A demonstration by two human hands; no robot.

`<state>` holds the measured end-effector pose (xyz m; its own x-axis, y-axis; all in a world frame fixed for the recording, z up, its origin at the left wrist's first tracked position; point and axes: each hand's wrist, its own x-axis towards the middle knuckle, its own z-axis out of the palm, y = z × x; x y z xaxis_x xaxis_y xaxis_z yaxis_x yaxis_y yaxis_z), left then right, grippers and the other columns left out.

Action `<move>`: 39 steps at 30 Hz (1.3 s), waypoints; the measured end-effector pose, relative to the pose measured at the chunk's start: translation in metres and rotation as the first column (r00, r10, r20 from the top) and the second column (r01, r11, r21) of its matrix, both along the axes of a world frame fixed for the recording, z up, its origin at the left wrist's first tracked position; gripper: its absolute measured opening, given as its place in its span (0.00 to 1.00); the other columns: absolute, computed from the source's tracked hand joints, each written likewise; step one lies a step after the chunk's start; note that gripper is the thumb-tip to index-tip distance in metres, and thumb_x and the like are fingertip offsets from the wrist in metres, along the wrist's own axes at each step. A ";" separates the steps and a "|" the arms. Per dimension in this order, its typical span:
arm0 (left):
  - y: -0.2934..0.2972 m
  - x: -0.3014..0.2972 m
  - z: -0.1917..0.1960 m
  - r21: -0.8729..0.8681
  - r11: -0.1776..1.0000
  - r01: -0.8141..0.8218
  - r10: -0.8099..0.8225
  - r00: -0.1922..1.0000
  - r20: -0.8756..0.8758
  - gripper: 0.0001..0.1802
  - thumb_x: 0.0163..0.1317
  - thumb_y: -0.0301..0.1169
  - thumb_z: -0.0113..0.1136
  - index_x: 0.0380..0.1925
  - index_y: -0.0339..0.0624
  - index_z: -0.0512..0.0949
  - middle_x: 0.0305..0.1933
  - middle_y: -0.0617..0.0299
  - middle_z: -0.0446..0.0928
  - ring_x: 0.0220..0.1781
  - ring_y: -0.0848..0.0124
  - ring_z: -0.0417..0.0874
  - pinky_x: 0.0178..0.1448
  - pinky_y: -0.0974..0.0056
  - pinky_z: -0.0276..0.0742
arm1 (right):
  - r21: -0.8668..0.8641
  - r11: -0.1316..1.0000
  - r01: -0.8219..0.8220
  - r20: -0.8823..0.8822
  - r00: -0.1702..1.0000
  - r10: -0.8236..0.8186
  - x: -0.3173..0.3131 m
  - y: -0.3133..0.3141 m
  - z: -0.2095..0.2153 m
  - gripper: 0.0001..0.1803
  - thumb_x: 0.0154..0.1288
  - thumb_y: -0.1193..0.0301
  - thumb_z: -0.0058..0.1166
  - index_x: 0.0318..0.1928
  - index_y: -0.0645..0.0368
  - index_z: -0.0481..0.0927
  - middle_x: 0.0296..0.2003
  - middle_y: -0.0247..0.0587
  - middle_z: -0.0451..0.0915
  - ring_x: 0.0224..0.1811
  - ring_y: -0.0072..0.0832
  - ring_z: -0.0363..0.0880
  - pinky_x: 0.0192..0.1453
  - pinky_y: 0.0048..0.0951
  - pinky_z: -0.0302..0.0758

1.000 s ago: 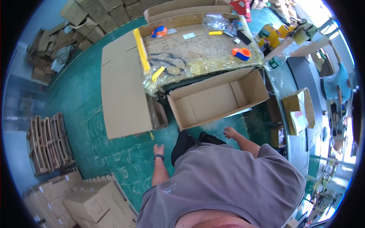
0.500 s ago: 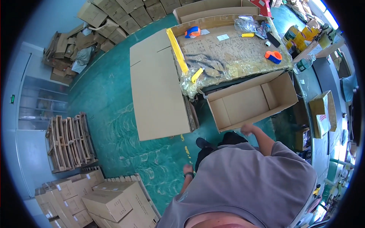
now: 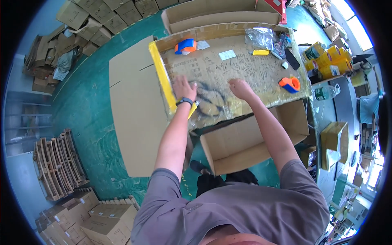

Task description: Packing bicycle seats into plastic bags and placing them into a cardboard box.

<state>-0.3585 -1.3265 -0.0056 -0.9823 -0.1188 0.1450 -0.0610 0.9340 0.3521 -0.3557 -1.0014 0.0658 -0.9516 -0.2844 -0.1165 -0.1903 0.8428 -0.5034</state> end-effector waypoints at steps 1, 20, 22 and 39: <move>-0.002 -0.026 -0.012 -0.067 0.995 -0.070 0.075 0.995 0.068 0.50 0.73 0.60 0.61 0.83 0.39 0.63 0.89 0.37 0.57 0.91 0.43 0.53 0.92 0.38 0.47 | -0.015 1.000 0.024 -0.074 0.997 -0.026 -0.036 0.004 -0.009 0.19 0.73 0.68 0.55 0.60 0.57 0.87 0.57 0.57 0.88 0.60 0.56 0.86 0.67 0.53 0.81; 0.033 -0.076 -0.062 -0.246 0.962 -0.117 0.126 0.992 0.022 0.49 0.72 0.59 0.60 0.83 0.39 0.63 0.90 0.42 0.57 0.91 0.43 0.53 0.90 0.34 0.47 | -0.502 0.559 0.660 0.621 0.725 -0.300 -0.067 0.077 -0.097 0.18 0.75 0.64 0.71 0.53 0.67 0.88 0.43 0.42 0.92 0.46 0.29 0.92 0.53 0.35 0.87; 0.031 -0.072 -0.062 -0.251 0.962 -0.111 0.121 0.992 0.027 0.49 0.72 0.60 0.60 0.83 0.39 0.64 0.89 0.41 0.58 0.91 0.42 0.54 0.90 0.33 0.48 | -0.490 0.181 0.853 0.804 0.523 -0.285 -0.020 0.072 -0.110 0.14 0.80 0.67 0.66 0.55 0.65 0.87 0.47 0.40 0.91 0.49 0.29 0.92 0.56 0.33 0.87; -0.034 -0.051 -0.028 0.101 0.994 -0.049 0.020 0.961 0.276 0.51 0.72 0.64 0.65 0.78 0.32 0.68 0.77 0.38 0.77 0.78 0.47 0.78 0.83 0.47 0.67 | -0.532 -0.357 0.768 0.847 0.476 -0.236 0.349 0.131 0.133 0.12 0.77 0.79 0.65 0.57 0.64 0.80 0.53 0.46 0.90 0.53 0.31 0.92 0.57 0.34 0.92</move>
<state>-0.4094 -1.3603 -0.0332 -0.9776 -0.1536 -0.1443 -0.2006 0.8880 0.4138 -0.0068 -0.8701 0.1989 -0.7217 0.2212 -0.6559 0.3412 -0.7108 -0.6151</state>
